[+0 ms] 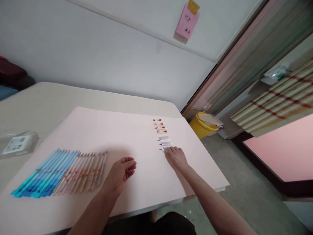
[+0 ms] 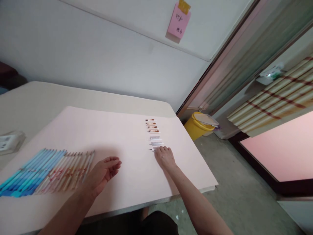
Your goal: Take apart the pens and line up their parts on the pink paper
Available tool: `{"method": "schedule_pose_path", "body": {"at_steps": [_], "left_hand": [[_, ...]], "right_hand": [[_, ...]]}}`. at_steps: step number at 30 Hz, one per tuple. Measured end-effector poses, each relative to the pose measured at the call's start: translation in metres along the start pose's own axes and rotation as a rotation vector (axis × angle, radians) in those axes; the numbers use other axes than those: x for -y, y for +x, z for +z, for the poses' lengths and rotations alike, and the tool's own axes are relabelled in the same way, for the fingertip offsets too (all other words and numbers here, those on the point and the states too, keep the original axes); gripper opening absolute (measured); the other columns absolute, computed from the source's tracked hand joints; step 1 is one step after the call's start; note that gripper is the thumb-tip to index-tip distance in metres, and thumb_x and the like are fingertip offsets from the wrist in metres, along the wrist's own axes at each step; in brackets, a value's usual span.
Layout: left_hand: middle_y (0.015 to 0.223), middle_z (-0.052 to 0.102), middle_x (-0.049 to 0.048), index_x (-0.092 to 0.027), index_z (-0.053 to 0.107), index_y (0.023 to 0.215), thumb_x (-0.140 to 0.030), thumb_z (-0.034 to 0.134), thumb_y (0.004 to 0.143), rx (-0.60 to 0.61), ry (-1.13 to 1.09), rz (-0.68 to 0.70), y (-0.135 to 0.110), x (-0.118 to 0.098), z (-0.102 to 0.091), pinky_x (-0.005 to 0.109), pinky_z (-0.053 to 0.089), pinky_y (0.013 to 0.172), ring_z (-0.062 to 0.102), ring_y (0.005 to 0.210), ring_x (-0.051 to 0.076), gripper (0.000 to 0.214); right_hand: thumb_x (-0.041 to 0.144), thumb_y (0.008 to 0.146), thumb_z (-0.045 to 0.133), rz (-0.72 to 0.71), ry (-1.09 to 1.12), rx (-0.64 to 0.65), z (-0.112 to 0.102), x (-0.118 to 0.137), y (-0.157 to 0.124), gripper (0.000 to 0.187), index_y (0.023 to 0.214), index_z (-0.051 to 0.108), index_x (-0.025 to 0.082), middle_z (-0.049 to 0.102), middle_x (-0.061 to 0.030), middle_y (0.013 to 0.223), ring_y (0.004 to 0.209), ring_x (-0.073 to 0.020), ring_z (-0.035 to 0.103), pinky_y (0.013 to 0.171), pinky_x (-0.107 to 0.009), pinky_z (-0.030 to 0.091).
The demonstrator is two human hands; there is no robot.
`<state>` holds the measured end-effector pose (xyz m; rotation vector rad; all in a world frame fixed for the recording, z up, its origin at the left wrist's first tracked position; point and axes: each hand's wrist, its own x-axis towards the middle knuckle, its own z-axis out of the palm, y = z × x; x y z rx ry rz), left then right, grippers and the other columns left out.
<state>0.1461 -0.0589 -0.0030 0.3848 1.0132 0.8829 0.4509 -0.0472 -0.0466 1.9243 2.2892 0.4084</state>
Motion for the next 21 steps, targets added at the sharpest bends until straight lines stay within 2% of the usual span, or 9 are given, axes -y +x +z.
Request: {"method": "schedule_pose_path", "body": {"at_steps": [6,10,13,15,21], "left_hand": [[0.076,0.063,0.0054,-0.014,0.06,0.08,-0.01,0.07,0.062,-0.005,-0.002,-0.004,-0.003,-0.001,0.001,0.02,0.047,0.057,0.06,0.064,0.01,0.021],[0.075,0.063,0.0051,-0.014,0.059,0.079,-0.012,0.071,0.061,0.01,-0.012,-0.002,-0.005,-0.005,0.002,0.02,0.046,0.057,0.059,0.063,0.01,0.021],[0.074,0.063,0.0044,-0.014,0.059,0.078,-0.014,0.072,0.06,0.008,-0.01,-0.007,-0.008,-0.006,0.004,0.021,0.045,0.057,0.059,0.062,0.009,0.023],[0.073,0.063,0.0039,-0.014,0.058,0.078,-0.016,0.072,0.06,0.004,0.005,0.002,-0.011,-0.006,0.007,0.021,0.044,0.058,0.059,0.062,0.009,0.023],[0.073,0.063,0.0042,-0.013,0.059,0.077,-0.019,0.07,0.059,-0.005,0.04,0.031,-0.02,-0.007,0.009,0.022,0.042,0.058,0.058,0.061,0.009,0.022]], "right_hand": [[0.021,0.089,0.04,0.015,-0.013,0.003,0.003,-0.001,0.004,0.023,0.101,0.058,0.016,0.06,-0.0089,0.092,0.086,-0.0205,0.049,0.072,-0.031,0.026],[0.018,0.088,0.04,0.023,-0.025,0.002,-0.009,0.002,0.001,0.023,0.104,0.056,0.016,0.06,-0.0091,0.094,0.085,-0.0201,0.05,0.071,-0.031,0.026],[0.017,0.087,0.041,0.039,-0.018,-0.018,-0.032,0.015,0.0,0.019,0.098,0.057,0.016,0.06,-0.0104,0.098,0.085,-0.0202,0.05,0.071,-0.031,0.027],[0.02,0.087,0.042,0.049,0.021,-0.058,-0.054,0.032,0.002,0.016,0.093,0.057,0.018,0.06,-0.0106,0.1,0.086,-0.0207,0.05,0.071,-0.032,0.027],[0.03,0.09,0.039,0.071,0.267,-0.209,-0.121,0.11,0.008,0.021,0.096,0.057,0.02,0.063,-0.0089,0.094,0.084,-0.0217,0.054,0.073,-0.033,0.029]]}}
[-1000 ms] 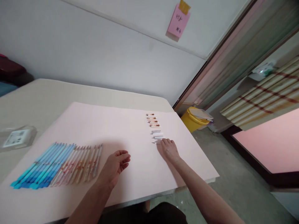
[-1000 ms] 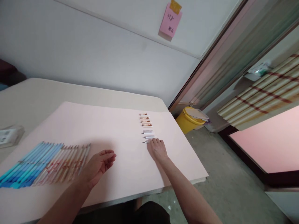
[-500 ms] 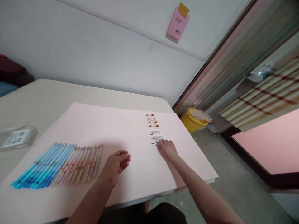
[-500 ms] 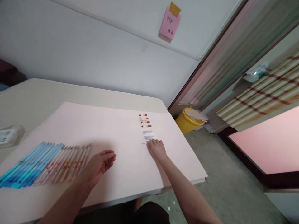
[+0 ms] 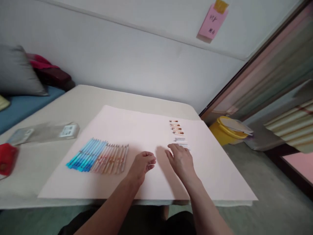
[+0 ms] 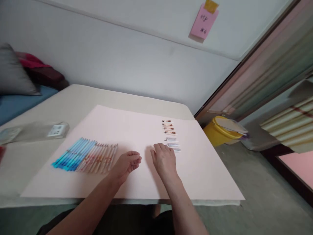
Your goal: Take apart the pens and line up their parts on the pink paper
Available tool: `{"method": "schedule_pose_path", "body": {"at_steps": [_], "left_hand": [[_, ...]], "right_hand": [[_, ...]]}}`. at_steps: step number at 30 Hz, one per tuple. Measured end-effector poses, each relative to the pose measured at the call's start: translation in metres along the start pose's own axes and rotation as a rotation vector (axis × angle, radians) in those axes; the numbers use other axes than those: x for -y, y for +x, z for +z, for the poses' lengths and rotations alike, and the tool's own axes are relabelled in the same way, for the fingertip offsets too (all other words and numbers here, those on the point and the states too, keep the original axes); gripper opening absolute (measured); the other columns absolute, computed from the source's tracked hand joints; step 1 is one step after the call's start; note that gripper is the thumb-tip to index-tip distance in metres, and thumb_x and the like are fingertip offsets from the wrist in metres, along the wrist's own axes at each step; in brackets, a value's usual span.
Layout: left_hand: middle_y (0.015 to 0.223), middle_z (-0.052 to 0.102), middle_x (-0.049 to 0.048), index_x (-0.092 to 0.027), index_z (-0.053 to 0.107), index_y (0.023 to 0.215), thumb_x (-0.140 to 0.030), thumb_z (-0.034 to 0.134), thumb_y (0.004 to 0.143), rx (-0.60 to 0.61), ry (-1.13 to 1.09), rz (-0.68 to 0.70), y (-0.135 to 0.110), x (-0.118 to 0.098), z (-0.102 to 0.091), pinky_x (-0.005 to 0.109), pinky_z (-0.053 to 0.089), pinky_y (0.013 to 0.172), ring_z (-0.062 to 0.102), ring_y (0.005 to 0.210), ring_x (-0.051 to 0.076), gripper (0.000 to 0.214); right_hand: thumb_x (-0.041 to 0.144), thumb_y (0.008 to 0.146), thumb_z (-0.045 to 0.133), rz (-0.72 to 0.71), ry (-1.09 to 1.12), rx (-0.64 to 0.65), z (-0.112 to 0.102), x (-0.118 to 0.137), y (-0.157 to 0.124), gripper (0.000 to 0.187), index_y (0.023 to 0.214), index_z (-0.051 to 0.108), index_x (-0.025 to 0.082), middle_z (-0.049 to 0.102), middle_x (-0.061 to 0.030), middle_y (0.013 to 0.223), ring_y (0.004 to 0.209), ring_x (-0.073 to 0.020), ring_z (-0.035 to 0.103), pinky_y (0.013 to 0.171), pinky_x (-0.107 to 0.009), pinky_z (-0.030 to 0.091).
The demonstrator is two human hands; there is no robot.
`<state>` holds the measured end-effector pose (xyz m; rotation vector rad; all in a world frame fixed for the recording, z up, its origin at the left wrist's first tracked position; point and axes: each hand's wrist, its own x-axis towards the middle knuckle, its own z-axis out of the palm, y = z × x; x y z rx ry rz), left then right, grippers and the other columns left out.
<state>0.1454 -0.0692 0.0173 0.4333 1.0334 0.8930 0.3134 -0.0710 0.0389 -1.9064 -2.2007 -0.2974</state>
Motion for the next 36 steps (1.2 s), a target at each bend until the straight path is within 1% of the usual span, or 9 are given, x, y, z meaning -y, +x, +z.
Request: {"method": "schedule_pose_path", "body": {"at_steps": [4,8,13,17,20,23,28,32,36], "left_hand": [[0.07,0.062,0.0038,-0.014,0.059,0.075,-0.02,0.071,0.058,-0.008,-0.011,0.058,-0.004,-0.009,-0.012,0.022,0.041,0.058,0.057,0.062,0.01,0.022],[0.075,0.062,0.0049,-0.016,0.059,0.077,-0.026,0.066,0.065,-0.014,0.131,0.225,-0.005,-0.028,-0.033,0.025,0.042,0.062,0.059,0.068,0.014,0.017],[0.082,0.063,0.0077,-0.018,0.061,0.087,-0.027,0.053,0.076,-0.222,0.984,0.527,-0.001,-0.049,-0.061,0.032,0.041,0.074,0.057,0.08,0.02,0.016],[0.114,0.057,0.0153,-0.015,0.06,0.106,-0.024,0.05,0.076,-0.312,1.713,0.507,0.007,-0.04,-0.078,0.041,0.033,0.09,0.045,0.111,0.03,0.033],[0.134,0.043,0.0185,-0.012,0.055,0.117,-0.026,0.056,0.071,-0.288,1.995,0.459,0.014,-0.026,-0.086,0.049,0.024,0.096,0.03,0.125,0.035,0.049],[0.139,0.037,0.0188,-0.012,0.052,0.121,-0.03,0.057,0.069,-0.278,2.093,0.412,0.019,-0.016,-0.086,0.051,0.02,0.097,0.025,0.128,0.036,0.055],[0.134,0.044,0.0168,-0.016,0.057,0.111,-0.032,0.052,0.075,-0.199,2.088,0.493,0.019,-0.016,-0.067,0.046,0.025,0.097,0.031,0.126,0.033,0.04],[0.111,0.057,0.0145,-0.017,0.055,0.106,-0.03,0.04,0.084,-0.16,1.985,0.459,0.014,-0.019,-0.055,0.037,0.039,0.081,0.054,0.102,0.026,0.03],[0.097,0.059,0.0151,-0.013,0.055,0.097,-0.028,0.038,0.084,-0.147,1.986,0.378,0.017,-0.015,-0.051,0.036,0.042,0.07,0.06,0.085,0.026,0.026]], "right_hand": [[0.033,0.091,0.038,-0.002,0.111,0.027,-0.002,0.045,-0.001,0.024,0.095,0.058,0.021,0.064,-0.0082,0.093,0.083,-0.0208,0.056,0.071,-0.032,0.031],[0.033,0.089,0.041,-0.005,0.166,0.132,0.018,0.062,-0.005,0.021,0.093,0.059,0.023,0.065,-0.0052,0.091,0.083,-0.0192,0.058,0.069,-0.03,0.033],[0.032,0.09,0.04,0.026,0.145,0.247,0.042,0.063,-0.009,0.023,0.088,0.06,0.022,0.065,-0.005,0.086,0.078,-0.017,0.06,0.064,-0.027,0.034],[0.029,0.089,0.041,0.004,0.132,0.256,0.046,0.062,-0.007,0.02,0.093,0.059,0.021,0.065,-0.0047,0.089,0.082,-0.0171,0.059,0.066,-0.027,0.033],[0.028,0.088,0.043,0.02,0.123,0.292,0.045,0.059,-0.007,0.018,0.091,0.059,0.02,0.064,-0.0046,0.088,0.082,-0.0176,0.059,0.066,-0.028,0.033],[0.03,0.088,0.043,0.03,0.121,0.323,0.043,0.054,-0.009,0.018,0.089,0.058,0.019,0.064,-0.0051,0.087,0.081,-0.0183,0.059,0.066,-0.028,0.034],[0.03,0.088,0.042,0.039,0.134,0.367,0.04,0.046,-0.011,0.02,0.091,0.058,0.019,0.064,-0.0062,0.088,0.081,-0.0195,0.06,0.067,-0.03,0.035],[0.03,0.089,0.04,0.049,0.145,0.408,0.039,0.045,-0.011,0.022,0.097,0.058,0.018,0.064,-0.0083,0.091,0.085,-0.0206,0.06,0.07,-0.031,0.037],[0.026,0.089,0.039,0.043,0.156,0.432,0.041,0.048,-0.01,0.023,0.1,0.057,0.018,0.064,-0.0099,0.092,0.086,-0.0217,0.061,0.069,-0.031,0.039]]}}
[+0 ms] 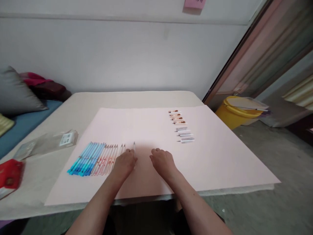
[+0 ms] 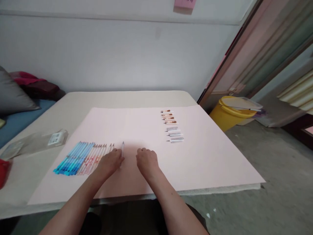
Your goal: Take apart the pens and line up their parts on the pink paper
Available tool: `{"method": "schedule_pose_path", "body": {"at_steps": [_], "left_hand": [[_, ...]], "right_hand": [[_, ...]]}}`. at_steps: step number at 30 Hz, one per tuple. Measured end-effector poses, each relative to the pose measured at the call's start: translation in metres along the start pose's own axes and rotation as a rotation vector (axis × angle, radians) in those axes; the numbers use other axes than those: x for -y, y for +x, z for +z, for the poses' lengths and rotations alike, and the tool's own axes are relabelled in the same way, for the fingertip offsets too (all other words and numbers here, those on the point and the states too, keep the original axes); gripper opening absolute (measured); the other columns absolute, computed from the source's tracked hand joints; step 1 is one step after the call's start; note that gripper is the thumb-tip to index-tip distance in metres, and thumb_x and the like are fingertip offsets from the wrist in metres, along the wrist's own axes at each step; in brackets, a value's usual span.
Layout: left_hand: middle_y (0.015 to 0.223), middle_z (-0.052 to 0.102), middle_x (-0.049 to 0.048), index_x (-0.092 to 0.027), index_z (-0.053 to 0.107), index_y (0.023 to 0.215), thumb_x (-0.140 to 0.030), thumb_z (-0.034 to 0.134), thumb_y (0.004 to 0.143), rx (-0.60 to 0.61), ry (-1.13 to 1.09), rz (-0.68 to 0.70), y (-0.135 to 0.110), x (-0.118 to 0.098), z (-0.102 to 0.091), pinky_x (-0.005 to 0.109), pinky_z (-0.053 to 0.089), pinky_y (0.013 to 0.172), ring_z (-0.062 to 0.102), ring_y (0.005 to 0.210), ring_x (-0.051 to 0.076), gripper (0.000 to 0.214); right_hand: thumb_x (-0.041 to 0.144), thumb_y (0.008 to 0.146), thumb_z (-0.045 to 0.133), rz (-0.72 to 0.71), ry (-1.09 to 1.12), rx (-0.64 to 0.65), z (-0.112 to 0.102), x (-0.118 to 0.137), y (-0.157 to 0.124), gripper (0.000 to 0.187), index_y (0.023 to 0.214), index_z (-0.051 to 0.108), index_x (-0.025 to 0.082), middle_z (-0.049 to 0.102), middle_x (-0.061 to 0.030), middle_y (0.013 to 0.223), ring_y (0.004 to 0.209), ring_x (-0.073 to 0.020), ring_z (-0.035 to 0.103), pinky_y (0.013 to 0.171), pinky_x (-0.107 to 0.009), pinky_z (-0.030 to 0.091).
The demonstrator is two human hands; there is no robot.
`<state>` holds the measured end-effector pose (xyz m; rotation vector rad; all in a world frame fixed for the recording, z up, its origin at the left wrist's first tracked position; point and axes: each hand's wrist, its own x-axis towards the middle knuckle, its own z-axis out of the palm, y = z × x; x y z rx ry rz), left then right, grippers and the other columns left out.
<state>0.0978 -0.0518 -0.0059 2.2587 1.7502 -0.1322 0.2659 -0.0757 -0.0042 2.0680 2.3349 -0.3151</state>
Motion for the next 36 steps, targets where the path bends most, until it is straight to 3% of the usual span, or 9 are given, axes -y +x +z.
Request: {"method": "schedule_pose_path", "body": {"at_steps": [6,10,15,20,24,26,29,31,36], "left_hand": [[0.098,0.06,0.0188,-0.011,0.047,0.117,-0.017,0.038,0.079,-0.031,-0.08,-0.003,0.01,-0.011,0.018,0.038,0.04,0.07,0.06,0.085,0.03,0.039],[0.087,0.064,0.0144,-0.014,0.043,0.124,-0.012,0.043,0.073,-0.072,-0.36,-0.083,0.019,-0.011,0.017,0.034,0.04,0.067,0.061,0.08,0.026,0.051],[0.066,0.061,0.0022,-0.015,0.044,0.122,-0.021,0.057,0.066,-0.139,-0.844,-0.078,0.018,-0.017,0.006,0.028,0.04,0.057,0.058,0.061,0.018,0.058],[0.064,0.06,-0.0009,-0.015,0.05,0.115,-0.025,0.062,0.064,-0.106,-1.215,0.017,0.005,-0.027,-0.004,0.026,0.041,0.052,0.054,0.053,0.013,0.053],[0.072,0.063,0.0022,-0.015,0.06,0.097,-0.031,0.063,0.067,-0.281,-1.413,-0.12,0.004,-0.022,-0.014,0.027,0.044,0.06,0.058,0.063,0.013,0.034],[0.086,0.066,0.007,-0.015,0.061,0.098,-0.032,0.064,0.068,-0.215,-1.641,-0.149,0.004,-0.019,-0.017,0.03,0.046,0.069,0.061,0.078,0.017,0.034],[0.098,0.066,0.0129,-0.014,0.061,0.099,-0.028,0.064,0.07,-0.014,-1.958,-0.066,0.002,-0.019,-0.018,0.034,0.046,0.075,0.061,0.09,0.021,0.033],[0.091,0.067,0.0126,-0.013,0.062,0.093,-0.026,0.065,0.07,-0.026,-2.009,-0.061,0.001,-0.021,-0.017,0.033,0.046,0.073,0.062,0.084,0.02,0.027],[0.073,0.066,0.0062,-0.012,0.061,0.075,-0.024,0.07,0.065,-0.207,-1.914,-0.147,0.001,-0.023,-0.012,0.032,0.047,0.073,0.062,0.072,0.016,0.017]], "right_hand": [[0.02,0.09,0.034,-0.005,0.022,-0.001,0.002,0.004,0.004,0.025,0.096,0.058,0.016,0.064,-0.0111,0.09,0.085,-0.022,0.061,0.068,-0.032,0.04],[0.021,0.089,0.034,0.084,0.18,0.01,-0.001,0.001,0.006,0.025,0.097,0.058,0.018,0.065,-0.0099,0.09,0.083,-0.0209,0.062,0.069,-0.032,0.04],[0.028,0.084,0.043,0.133,0.856,-0.002,0.0,-0.001,0.011,0.024,0.1,0.059,0.018,0.066,-0.0055,0.086,0.077,-0.0156,0.061,0.064,-0.026,0.042],[0.026,0.074,0.05,0.188,1.369,0.034,0.002,0.007,0.015,0.013,0.07,0.056,0.016,0.057,0.0004,0.057,0.051,-0.011,0.052,0.046,-0.022,0.036],[0.026,0.072,0.053,0.208,1.652,0.1,-0.006,0.009,0.012,0.013,0.075,0.057,0.014,0.055,0.0014,0.057,0.041,-0.0067,0.044,0.039,-0.019,0.03],[0.03,0.074,0.054,0.166,1.742,0.193,-0.009,0.01,0.008,0.018,0.078,0.057,0.013,0.052,0.0027,0.056,0.037,-0.0044,0.038,0.036,-0.019,0.023],[0.039,0.076,0.054,0.12,1.803,0.318,-0.01,0.014,0.003,0.025,0.076,0.055,0.014,0.05,0.0036,0.054,0.035,-0.0033,0.031,0.035,-0.019,0.017],[0.041,0.078,0.052,0.114,1.747,0.323,-0.009,0.02,0.002,0.027,0.076,0.054,0.015,0.049,0.0041,0.054,0.034,-0.0033,0.028,0.035,-0.02,0.016],[0.034,0.082,0.047,0.04,1.168,-0.054,-0.01,0.032,-0.003,0.029,0.059,0.05,0.017,0.049,0.0021,0.05,0.043,-0.0067,0.039,0.044,-0.021,0.028]]}}
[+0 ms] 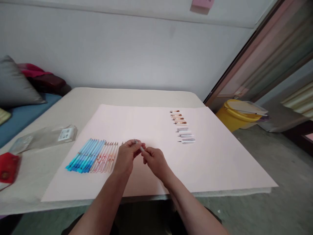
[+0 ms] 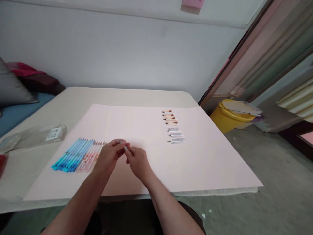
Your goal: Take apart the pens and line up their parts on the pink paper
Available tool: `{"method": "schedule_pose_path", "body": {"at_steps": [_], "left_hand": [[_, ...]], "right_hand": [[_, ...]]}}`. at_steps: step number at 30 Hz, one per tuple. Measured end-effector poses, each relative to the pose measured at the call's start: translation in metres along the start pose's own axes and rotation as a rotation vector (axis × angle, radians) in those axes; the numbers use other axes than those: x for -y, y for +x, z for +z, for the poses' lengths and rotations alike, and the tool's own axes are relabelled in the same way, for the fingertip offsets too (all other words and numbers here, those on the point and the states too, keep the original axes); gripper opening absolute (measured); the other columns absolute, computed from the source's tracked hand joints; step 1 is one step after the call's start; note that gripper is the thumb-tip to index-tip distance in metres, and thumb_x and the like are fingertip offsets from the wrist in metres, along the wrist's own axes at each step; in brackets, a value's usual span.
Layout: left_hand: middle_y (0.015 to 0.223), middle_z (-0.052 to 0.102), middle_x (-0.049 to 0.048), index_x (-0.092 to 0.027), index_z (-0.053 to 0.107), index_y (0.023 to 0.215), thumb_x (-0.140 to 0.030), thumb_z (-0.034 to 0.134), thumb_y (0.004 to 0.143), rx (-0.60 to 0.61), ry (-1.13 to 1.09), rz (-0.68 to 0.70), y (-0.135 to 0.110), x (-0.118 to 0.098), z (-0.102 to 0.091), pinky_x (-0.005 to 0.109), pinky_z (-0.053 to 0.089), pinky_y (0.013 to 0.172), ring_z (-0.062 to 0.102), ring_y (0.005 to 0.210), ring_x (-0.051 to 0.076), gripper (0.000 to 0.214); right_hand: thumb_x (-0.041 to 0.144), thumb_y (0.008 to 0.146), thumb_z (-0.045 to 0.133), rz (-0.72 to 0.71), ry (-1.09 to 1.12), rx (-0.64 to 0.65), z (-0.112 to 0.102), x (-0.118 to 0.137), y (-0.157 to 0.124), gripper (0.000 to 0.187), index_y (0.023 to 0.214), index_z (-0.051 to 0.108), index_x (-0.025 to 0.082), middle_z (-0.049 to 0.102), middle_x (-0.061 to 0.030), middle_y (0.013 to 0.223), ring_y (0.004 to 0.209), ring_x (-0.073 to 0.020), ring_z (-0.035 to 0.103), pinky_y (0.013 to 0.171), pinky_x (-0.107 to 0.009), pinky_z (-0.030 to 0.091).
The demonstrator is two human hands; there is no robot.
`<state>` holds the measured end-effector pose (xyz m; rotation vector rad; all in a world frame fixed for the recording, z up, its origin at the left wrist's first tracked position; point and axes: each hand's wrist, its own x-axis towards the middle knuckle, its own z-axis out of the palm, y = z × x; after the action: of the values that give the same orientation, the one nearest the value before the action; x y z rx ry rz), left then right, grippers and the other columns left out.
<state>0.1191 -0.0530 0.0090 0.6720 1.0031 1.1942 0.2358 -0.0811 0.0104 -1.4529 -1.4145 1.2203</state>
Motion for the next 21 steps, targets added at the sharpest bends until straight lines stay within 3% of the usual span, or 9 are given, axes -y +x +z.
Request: {"method": "schedule_pose_path", "body": {"at_steps": [2,4,10,17,21], "left_hand": [[0.069,0.064,0.0045,-0.012,0.061,0.071,-0.024,0.071,0.063,-0.048,0.053,0.017,0.001,0.001,-0.001,0.031,0.047,0.073,0.061,0.068,0.014,0.017],[0.068,0.064,0.0045,-0.012,0.062,0.071,-0.024,0.071,0.063,-0.067,0.06,0.014,0.002,0.001,-0.001,0.031,0.048,0.072,0.061,0.068,0.014,0.017],[0.093,0.067,0.0131,-0.011,0.063,0.091,-0.016,0.067,0.067,0.12,-0.165,-0.122,0.001,-0.006,-0.002,0.036,0.047,0.082,0.061,0.091,0.021,0.025],[0.069,0.061,0.0014,-0.013,0.06,0.071,-0.02,0.073,0.059,-0.035,0.013,-0.007,0.004,-0.001,-0.003,0.026,0.046,0.069,0.058,0.067,0.011,0.018],[0.069,0.059,-0.0001,-0.014,0.061,0.078,-0.024,0.072,0.062,-0.01,0.042,-0.032,0.003,-0.002,-0.002,0.026,0.046,0.064,0.055,0.063,0.01,0.022]], "right_hand": [[0.032,0.084,0.045,-0.111,-0.191,-0.084,0.002,0.002,-0.002,0.03,0.059,0.051,0.018,0.053,0.0007,0.053,0.049,-0.0083,0.044,0.05,-0.021,0.031],[0.031,0.084,0.044,-0.123,-0.239,-0.101,0.002,0.002,-0.002,0.029,0.06,0.052,0.018,0.055,0.0004,0.055,0.05,-0.0088,0.046,0.051,-0.022,0.032],[0.032,0.08,0.045,0.146,0.089,0.067,-0.007,-0.002,0.006,0.024,0.064,0.054,0.017,0.051,0.0034,0.05,0.036,-0.0058,0.033,0.04,-0.021,0.025],[0.029,0.081,0.048,-0.094,-0.224,-0.086,-0.008,0.006,-0.003,0.028,0.056,0.054,0.017,0.054,0.0021,0.053,0.05,-0.008,0.045,0.05,-0.02,0.032],[0.034,0.082,0.047,-0.012,-0.144,-0.007,-0.009,-0.002,-0.001,0.032,0.055,0.054,0.017,0.046,0.0037,0.045,0.042,-0.0073,0.039,0.045,-0.02,0.03]]}}
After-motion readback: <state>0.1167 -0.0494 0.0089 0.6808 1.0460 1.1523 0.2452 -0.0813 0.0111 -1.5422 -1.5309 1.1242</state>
